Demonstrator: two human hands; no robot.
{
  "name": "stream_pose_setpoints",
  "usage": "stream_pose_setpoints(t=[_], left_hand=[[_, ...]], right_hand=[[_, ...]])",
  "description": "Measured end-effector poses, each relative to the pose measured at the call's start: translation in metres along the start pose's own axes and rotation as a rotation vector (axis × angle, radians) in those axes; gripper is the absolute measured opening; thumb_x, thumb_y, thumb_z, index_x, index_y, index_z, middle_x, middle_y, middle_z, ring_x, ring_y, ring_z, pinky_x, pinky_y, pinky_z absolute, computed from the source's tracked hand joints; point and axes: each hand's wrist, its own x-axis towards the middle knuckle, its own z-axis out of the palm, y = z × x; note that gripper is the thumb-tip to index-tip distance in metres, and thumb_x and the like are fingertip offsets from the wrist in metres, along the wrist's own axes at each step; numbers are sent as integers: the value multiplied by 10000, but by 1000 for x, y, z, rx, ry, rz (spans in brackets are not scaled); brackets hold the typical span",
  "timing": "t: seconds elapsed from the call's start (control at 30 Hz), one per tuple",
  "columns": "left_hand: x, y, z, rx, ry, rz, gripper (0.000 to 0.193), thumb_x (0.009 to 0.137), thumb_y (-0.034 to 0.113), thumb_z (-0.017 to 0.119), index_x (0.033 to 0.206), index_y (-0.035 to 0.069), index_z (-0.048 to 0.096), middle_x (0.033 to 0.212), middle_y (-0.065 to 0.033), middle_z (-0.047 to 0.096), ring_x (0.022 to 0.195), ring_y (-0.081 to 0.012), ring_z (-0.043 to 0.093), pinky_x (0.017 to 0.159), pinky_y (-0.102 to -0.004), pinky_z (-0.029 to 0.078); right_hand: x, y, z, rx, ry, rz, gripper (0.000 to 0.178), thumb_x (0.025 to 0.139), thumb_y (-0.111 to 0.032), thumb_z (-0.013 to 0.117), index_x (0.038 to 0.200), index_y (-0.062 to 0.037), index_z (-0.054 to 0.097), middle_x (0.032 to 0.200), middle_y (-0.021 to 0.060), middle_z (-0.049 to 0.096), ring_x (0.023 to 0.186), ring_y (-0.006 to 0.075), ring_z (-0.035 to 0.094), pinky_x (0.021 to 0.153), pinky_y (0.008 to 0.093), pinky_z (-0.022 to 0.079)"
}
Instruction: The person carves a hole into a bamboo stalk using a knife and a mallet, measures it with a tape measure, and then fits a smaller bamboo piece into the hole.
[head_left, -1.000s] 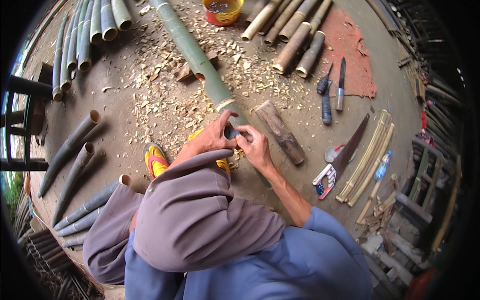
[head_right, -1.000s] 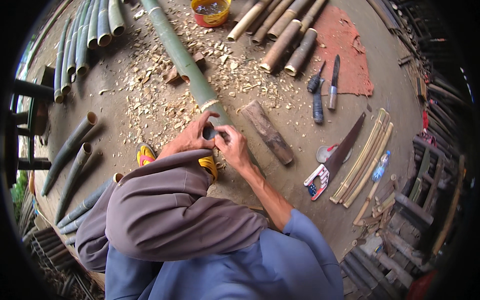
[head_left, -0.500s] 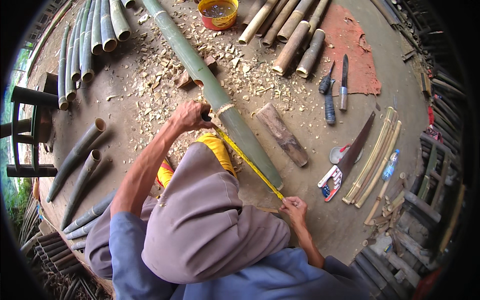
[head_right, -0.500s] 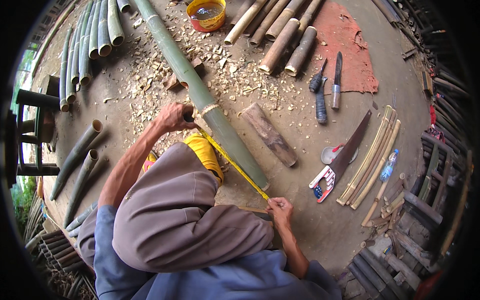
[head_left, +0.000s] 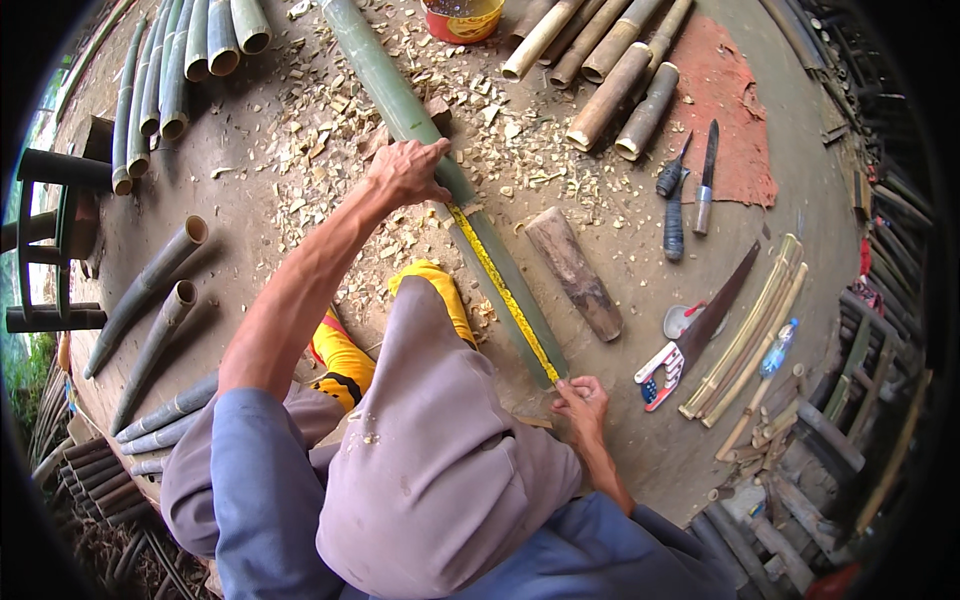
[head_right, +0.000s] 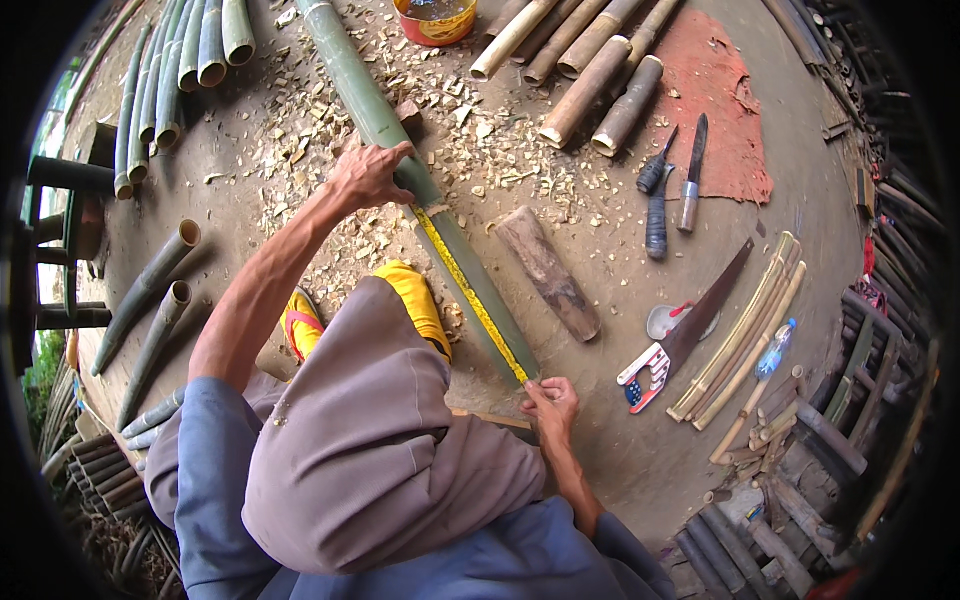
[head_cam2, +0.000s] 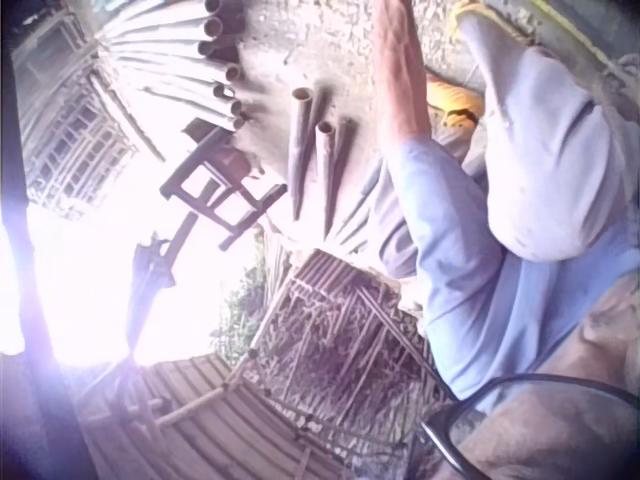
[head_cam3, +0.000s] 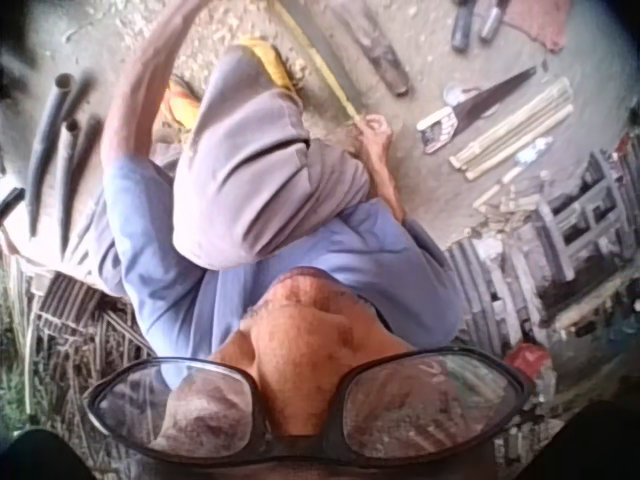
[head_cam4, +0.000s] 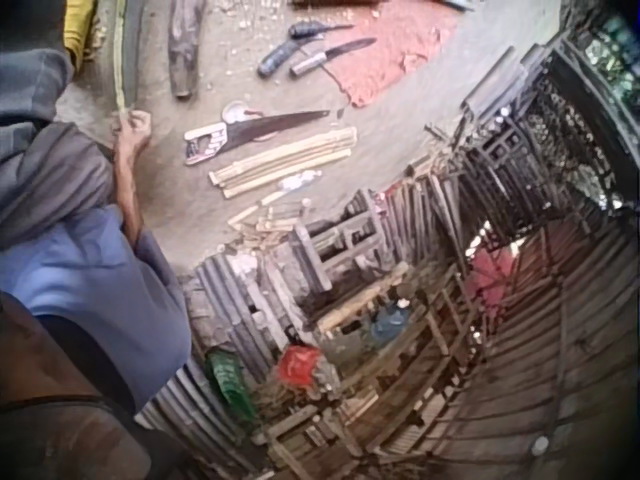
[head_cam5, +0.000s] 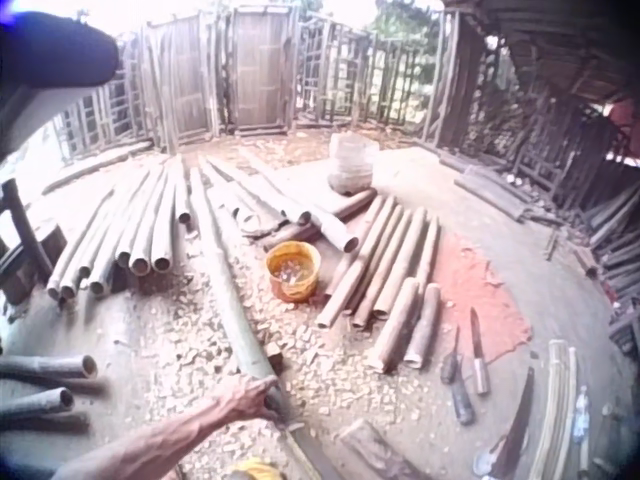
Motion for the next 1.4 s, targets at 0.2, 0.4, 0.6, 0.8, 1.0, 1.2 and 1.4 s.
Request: stream_pose_setpoints(t=[0.2,0.4,0.6,0.8,1.0,1.2,1.4], left_hand=[[4,3,-1,-3,12,-41,632,601,401,807,1125,143,566,776,-106,660,730,-281,665,561,-401,514],[10,5,4,-54,33,-30,572,587,371,806,1056,138,575,782,-105,662,745,-287,667,577,-404,519],[-1,5,-2,-90,65,-87,520,573,343,817,999,129,609,800,-97,673,762,-284,674,597,-406,527],[3,11,-5,-95,42,-97,530,565,338,819,1009,138,609,795,-84,668,744,-270,669,589,-399,523],[1,11,-5,-76,17,-141,527,562,328,817,1009,144,607,795,-80,665,736,-271,665,585,-395,519],[4,8,1,-72,28,-134,512,557,313,827,985,137,607,798,-85,672,736,-272,667,586,-393,518],[4,11,0,-87,58,-132,494,556,305,833,961,129,611,778,-83,671,724,-263,667,576,-388,514]], right_hand=[[71,-76,-25,-509,284,-599,239,846,-112,643,1009,21,528,866,134,630,743,214,624,652,325,495],[219,-171,-54,-1138,458,-968,505,841,-167,620,1284,10,452,1236,267,483,1115,372,503,927,475,415],[275,-201,-35,-1281,467,-646,646,803,-149,654,1382,-53,384,1221,282,502,1114,403,511,955,468,417],[299,-187,-63,-1037,536,-833,691,760,-116,669,1386,-70,379,1175,282,559,1085,430,538,961,458,411],[218,-148,-50,-235,355,-607,613,758,-71,592,1340,-43,403,978,153,600,824,246,609,744,357,497],[83,-141,25,-128,-119,-555,198,851,-10,503,1030,-28,423,721,61,554,536,147,574,475,286,492],[55,-139,103,-535,-406,-688,113,908,-109,502,971,-23,463,672,77,596,560,139,603,491,297,494]])
